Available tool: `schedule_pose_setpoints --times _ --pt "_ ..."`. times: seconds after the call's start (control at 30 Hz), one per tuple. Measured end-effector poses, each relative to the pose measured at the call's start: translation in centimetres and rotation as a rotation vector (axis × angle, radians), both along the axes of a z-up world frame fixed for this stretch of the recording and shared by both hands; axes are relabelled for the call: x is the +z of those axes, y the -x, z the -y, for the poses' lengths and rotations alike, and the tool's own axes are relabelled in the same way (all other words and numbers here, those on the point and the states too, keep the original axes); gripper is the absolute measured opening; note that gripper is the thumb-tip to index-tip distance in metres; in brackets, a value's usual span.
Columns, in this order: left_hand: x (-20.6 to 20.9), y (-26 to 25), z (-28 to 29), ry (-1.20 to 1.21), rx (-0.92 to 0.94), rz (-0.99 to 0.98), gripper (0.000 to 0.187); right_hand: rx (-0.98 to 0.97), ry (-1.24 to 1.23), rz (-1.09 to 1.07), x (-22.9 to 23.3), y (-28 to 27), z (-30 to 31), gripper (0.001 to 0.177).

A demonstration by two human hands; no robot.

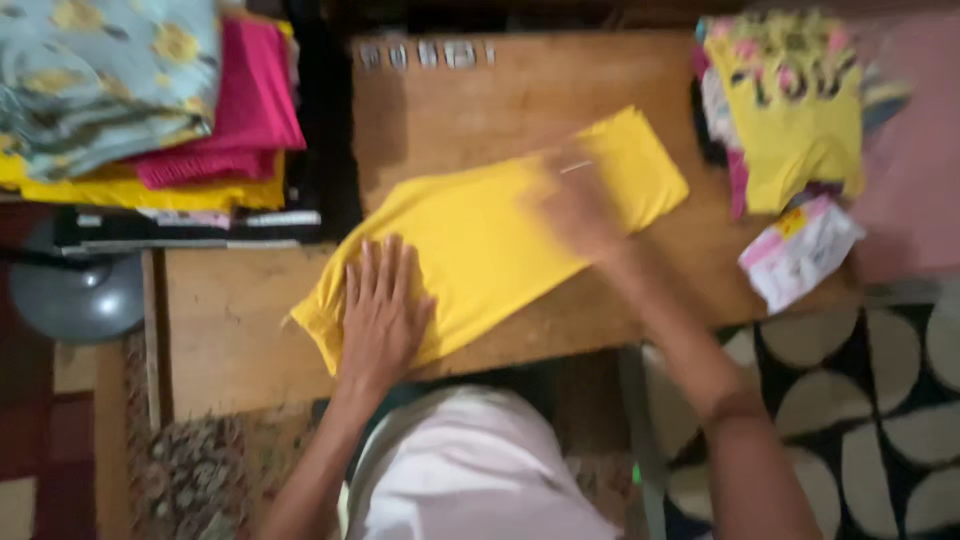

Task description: The person folds yellow pants and a patterned shirt by hand on a wooden table, smoothing each item and placing it onto a growing stack of laundry.

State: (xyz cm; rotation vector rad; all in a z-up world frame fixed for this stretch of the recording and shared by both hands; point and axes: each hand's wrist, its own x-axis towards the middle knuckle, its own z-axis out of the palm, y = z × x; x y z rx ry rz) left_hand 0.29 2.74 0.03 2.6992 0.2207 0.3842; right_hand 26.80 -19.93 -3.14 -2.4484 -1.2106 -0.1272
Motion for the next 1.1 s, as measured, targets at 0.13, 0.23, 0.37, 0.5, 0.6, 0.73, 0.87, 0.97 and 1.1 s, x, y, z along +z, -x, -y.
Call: schedule_pose_setpoints --times 0.13,0.23,0.37,0.5,0.6,0.73,0.87,0.97,1.1 --pt "0.0 0.3 -0.2 -0.158 0.070 -0.058 0.066 0.396 0.074 0.037 1.5 14.1 -8.3 0.070" --pt "0.5 2.2 -0.9 -0.210 0.125 -0.118 0.068 0.461 0.089 0.005 3.2 14.5 -8.6 0.066" --pt "0.9 3.5 -1.3 -0.084 0.179 -0.073 0.068 0.235 0.168 -0.066 2.9 6.9 -4.9 0.067" --pt "1.6 4.3 -2.2 -0.078 0.262 -0.076 0.065 0.038 0.212 0.041 3.3 -0.2 1.2 0.065" --pt "1.1 5.5 -2.6 0.048 0.299 0.060 0.054 -0.093 0.189 0.015 4.0 -1.5 2.1 0.064" --pt "0.3 5.5 -2.5 0.120 0.317 0.128 0.050 0.034 -0.016 -0.347 2.5 6.0 -5.5 0.063" --pt "0.5 5.4 -2.5 0.165 0.274 0.144 0.063 0.487 0.112 -0.071 2.5 18.4 -15.3 0.066" --pt "0.8 5.7 -2.5 0.112 0.286 0.106 0.058 0.461 0.149 0.068 3.8 17.0 -15.2 0.064" --pt "0.9 6.1 -2.4 0.015 0.271 0.124 0.053 0.246 0.155 -0.100 2.9 9.6 -9.2 0.064"
